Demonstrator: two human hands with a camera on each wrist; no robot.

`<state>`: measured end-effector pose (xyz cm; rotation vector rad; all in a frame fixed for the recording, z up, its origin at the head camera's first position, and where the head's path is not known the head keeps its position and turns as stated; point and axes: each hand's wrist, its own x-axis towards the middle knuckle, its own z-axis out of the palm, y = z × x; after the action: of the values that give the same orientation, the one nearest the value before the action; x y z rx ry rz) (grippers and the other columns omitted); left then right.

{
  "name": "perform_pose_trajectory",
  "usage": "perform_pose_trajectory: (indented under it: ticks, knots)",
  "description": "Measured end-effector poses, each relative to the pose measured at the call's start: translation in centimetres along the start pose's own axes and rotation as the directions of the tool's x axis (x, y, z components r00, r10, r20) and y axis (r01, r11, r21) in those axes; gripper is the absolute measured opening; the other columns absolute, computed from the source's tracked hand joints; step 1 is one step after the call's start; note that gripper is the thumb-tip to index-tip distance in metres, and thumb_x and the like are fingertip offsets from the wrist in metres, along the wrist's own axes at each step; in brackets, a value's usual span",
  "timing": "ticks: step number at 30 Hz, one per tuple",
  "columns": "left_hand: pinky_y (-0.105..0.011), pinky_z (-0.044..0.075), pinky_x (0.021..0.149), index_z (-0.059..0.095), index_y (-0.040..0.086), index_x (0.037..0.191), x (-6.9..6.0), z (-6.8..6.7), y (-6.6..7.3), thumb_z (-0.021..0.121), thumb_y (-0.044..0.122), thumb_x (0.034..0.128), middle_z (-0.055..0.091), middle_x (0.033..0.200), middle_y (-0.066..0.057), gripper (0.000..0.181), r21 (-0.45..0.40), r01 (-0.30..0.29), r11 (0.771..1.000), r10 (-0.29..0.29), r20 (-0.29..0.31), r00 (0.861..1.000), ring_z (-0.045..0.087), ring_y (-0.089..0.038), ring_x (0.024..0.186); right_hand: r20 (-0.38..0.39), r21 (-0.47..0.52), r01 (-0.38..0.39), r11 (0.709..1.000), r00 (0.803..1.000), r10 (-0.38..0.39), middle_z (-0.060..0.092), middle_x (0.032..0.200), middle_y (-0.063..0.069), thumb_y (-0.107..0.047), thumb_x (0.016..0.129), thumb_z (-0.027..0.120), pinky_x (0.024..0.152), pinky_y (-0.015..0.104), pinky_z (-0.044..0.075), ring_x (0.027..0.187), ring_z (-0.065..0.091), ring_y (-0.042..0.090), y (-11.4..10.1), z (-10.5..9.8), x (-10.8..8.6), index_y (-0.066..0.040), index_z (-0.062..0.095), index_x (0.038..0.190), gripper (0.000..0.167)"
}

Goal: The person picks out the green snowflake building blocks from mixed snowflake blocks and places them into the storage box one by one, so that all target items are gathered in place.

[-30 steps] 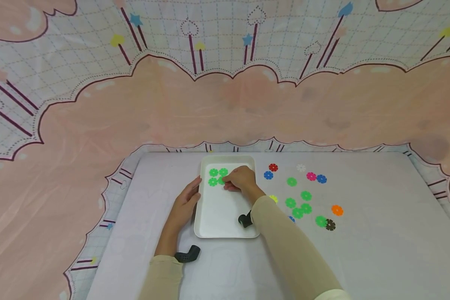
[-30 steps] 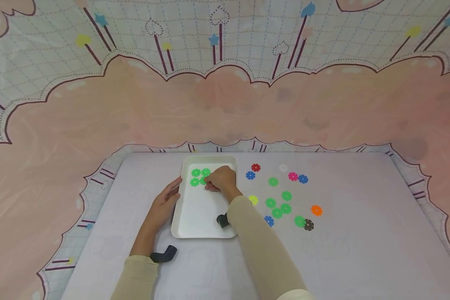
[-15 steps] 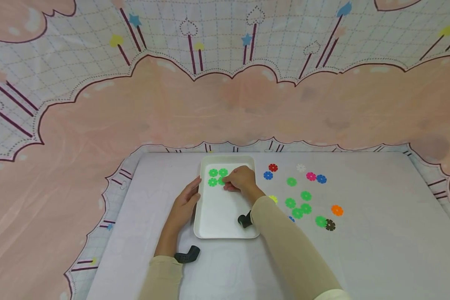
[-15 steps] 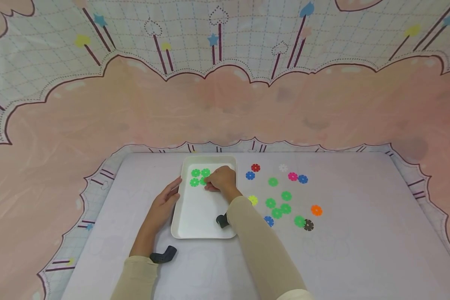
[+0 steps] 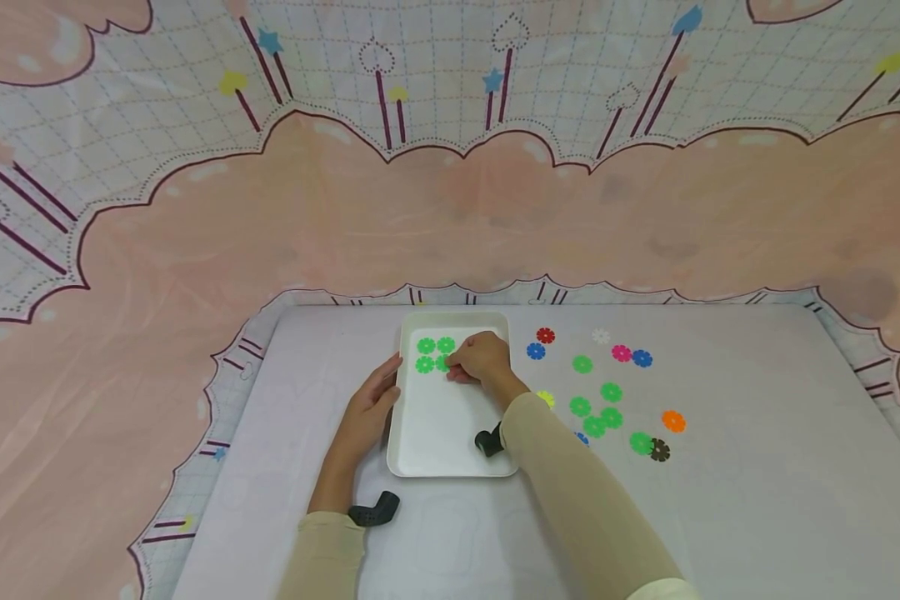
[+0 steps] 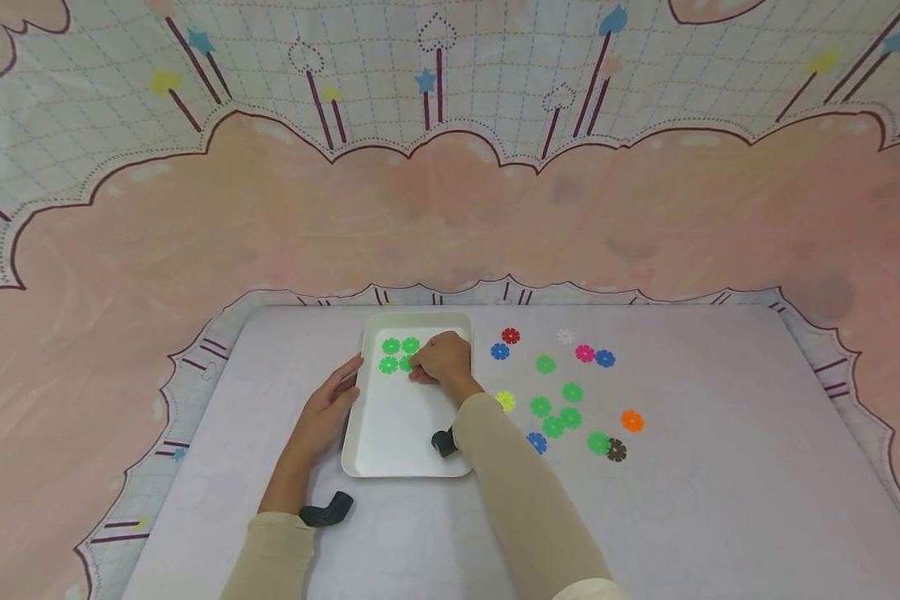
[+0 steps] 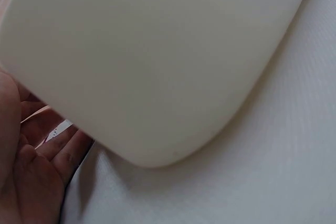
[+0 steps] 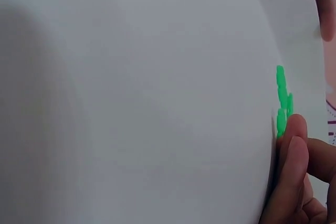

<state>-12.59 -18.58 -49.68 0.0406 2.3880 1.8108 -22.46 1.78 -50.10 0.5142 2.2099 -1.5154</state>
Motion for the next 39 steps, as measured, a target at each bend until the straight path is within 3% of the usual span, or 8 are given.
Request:
perform_pose_trajectory:
  ticks: [7, 20, 25, 32, 39]
  knots:
    - [-0.05, 0.033, 0.123, 0.042, 0.014, 0.156, -0.1, 0.0, 0.3, 0.049, 0.008, 0.1059, 0.034, 0.166, -0.002, 0.051, -0.01, 0.014, 1.0, -0.014, 0.001, 1.0, 0.035, -0.03, 0.153, 0.0, 0.047, 0.011, 0.999, 1.0, -0.011, 0.074, 0.071, 0.01, -0.01, 0.085, 0.081, 0.05, 0.02, 0.055, 0.053, 0.069, 0.014, 0.0, 0.0, -0.2, -0.004, 0.07, 0.087, 0.013]
    - [-0.05, 0.032, 0.123, 0.042, 0.011, 0.156, 0.0, 0.0, 0.2, 0.048, 0.006, 0.1059, 0.035, 0.166, -0.003, 0.05, -0.014, -0.011, 1.0, 0.011, 0.004, 1.0, 0.035, -0.031, 0.153, 0.003, 0.072, 0.01, 0.997, 1.0, -0.01, 0.075, 0.073, 0.011, -0.01, 0.084, 0.082, 0.053, 0.022, 0.058, 0.056, 0.072, 0.015, 0.1, -0.1, 0.0, -0.004, 0.071, 0.087, 0.013]
    - [-0.049, 0.031, 0.124, 0.042, 0.011, 0.156, 0.3, 0.0, -0.4, 0.048, 0.005, 0.1058, 0.034, 0.166, -0.001, 0.051, -0.012, -0.007, 1.0, 0.008, 0.004, 1.0, 0.034, -0.029, 0.153, 0.009, 0.05, 0.055, 0.997, 0.998, -0.055, 0.073, 0.072, 0.009, -0.012, 0.087, 0.08, 0.053, 0.022, 0.058, 0.054, 0.069, 0.013, -0.2, -0.6, -0.5, -0.004, 0.07, 0.086, 0.013]
    - [-0.049, 0.032, 0.123, 0.043, 0.017, 0.156, 1.2, -0.1, -2.5, 0.049, 0.01, 0.1066, 0.034, 0.166, 0.003, 0.05, -0.002, -0.016, 1.0, 0.016, -0.011, 1.0, 0.035, -0.027, 0.153, 0.05, -0.003, 0.129, 0.992, 0.99, -0.129, 0.073, 0.077, 0.009, -0.018, 0.09, 0.079, 0.059, 0.022, 0.059, 0.061, 0.071, 0.015, -1.5, -2.5, -1.9, -0.006, 0.07, 0.088, 0.016]
    - [-0.048, 0.034, 0.123, 0.046, 0.024, 0.154, 1.1, -0.2, -2.9, 0.052, 0.015, 0.1063, 0.038, 0.164, 0.007, 0.049, -0.011, -0.045, 0.999, 0.045, -0.007, 0.999, 0.037, -0.024, 0.152, 0.117, 0.032, 0.198, 0.98, 0.973, -0.201, 0.073, 0.08, 0.009, -0.018, 0.089, 0.08, 0.065, 0.027, 0.063, 0.064, 0.071, 0.015, -1.9, -5.4, -3.2, -0.004, 0.068, 0.09, 0.019]
